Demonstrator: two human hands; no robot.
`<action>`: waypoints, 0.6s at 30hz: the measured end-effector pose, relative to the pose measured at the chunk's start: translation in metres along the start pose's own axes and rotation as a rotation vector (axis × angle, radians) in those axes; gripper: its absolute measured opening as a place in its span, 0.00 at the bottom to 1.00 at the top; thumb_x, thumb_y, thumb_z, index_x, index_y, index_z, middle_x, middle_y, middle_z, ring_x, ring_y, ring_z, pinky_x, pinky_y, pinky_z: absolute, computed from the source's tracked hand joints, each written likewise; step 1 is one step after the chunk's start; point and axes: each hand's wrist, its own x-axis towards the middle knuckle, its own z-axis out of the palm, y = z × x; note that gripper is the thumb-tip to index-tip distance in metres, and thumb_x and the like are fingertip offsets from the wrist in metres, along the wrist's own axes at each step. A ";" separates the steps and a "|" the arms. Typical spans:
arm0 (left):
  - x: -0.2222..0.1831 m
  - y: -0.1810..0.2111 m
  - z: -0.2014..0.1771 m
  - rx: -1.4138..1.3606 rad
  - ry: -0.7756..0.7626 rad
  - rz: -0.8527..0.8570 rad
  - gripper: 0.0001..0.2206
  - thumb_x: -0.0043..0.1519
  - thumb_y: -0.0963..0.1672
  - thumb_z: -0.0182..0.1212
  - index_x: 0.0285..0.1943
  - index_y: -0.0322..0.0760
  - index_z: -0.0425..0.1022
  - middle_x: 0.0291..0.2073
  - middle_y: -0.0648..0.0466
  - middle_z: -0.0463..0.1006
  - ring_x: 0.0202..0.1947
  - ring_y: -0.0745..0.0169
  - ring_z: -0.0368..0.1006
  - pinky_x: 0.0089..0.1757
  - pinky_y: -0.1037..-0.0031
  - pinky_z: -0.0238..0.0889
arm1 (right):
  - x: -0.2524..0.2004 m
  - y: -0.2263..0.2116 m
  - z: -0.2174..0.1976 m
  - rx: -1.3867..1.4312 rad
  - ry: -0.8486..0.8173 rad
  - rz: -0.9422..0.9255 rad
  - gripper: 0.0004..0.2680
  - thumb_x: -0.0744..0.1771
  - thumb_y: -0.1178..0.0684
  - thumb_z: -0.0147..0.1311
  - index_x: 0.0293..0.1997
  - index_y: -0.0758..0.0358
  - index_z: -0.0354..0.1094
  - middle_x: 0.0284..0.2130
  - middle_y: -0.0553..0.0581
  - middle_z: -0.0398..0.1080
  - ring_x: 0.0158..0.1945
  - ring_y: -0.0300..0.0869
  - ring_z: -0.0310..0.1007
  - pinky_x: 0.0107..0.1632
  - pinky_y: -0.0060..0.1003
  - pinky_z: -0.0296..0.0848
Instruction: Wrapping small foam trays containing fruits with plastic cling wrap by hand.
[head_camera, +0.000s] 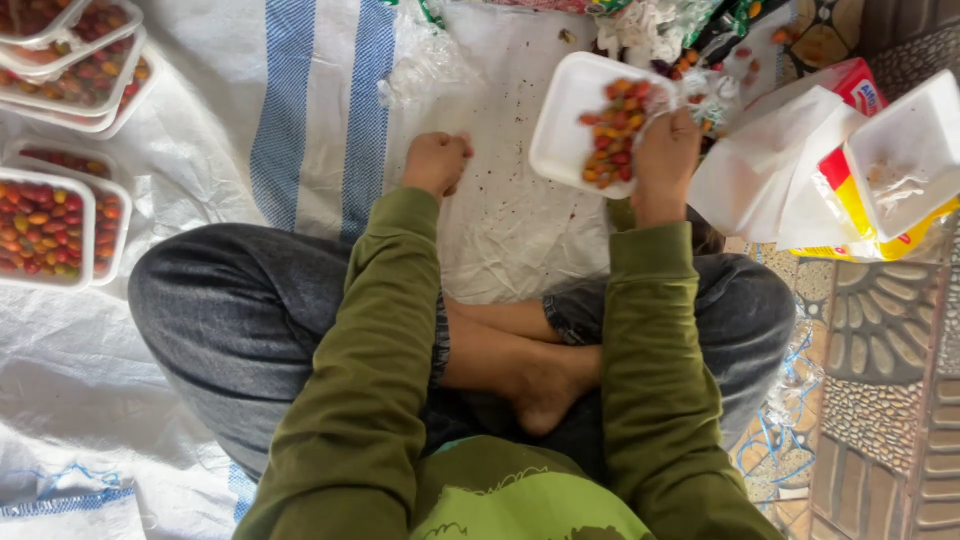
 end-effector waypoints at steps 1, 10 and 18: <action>-0.006 0.007 0.000 -0.105 0.035 -0.005 0.13 0.65 0.49 0.53 0.39 0.37 0.78 0.21 0.52 0.74 0.18 0.66 0.71 0.20 0.78 0.72 | -0.002 0.008 0.007 0.007 -0.031 0.135 0.10 0.67 0.54 0.42 0.37 0.69 0.70 0.29 0.67 0.71 0.39 0.46 0.67 0.46 0.50 0.71; -0.054 0.047 0.001 -0.267 -0.141 0.160 0.22 0.68 0.54 0.50 0.61 0.38 0.74 0.42 0.49 0.81 0.41 0.58 0.80 0.43 0.69 0.80 | -0.037 0.001 0.048 0.316 -0.193 0.631 0.23 0.70 0.49 0.42 0.73 0.76 0.49 0.65 0.76 0.61 0.66 0.56 0.66 0.63 0.59 0.70; 0.013 -0.009 0.000 0.146 0.049 0.323 0.10 0.64 0.47 0.58 0.48 0.45 0.83 0.34 0.51 0.82 0.39 0.57 0.79 0.39 0.65 0.77 | -0.028 0.067 0.055 0.112 -0.354 0.605 0.16 0.69 0.48 0.46 0.59 0.68 0.66 0.43 0.57 0.73 0.40 0.42 0.74 0.33 0.41 0.83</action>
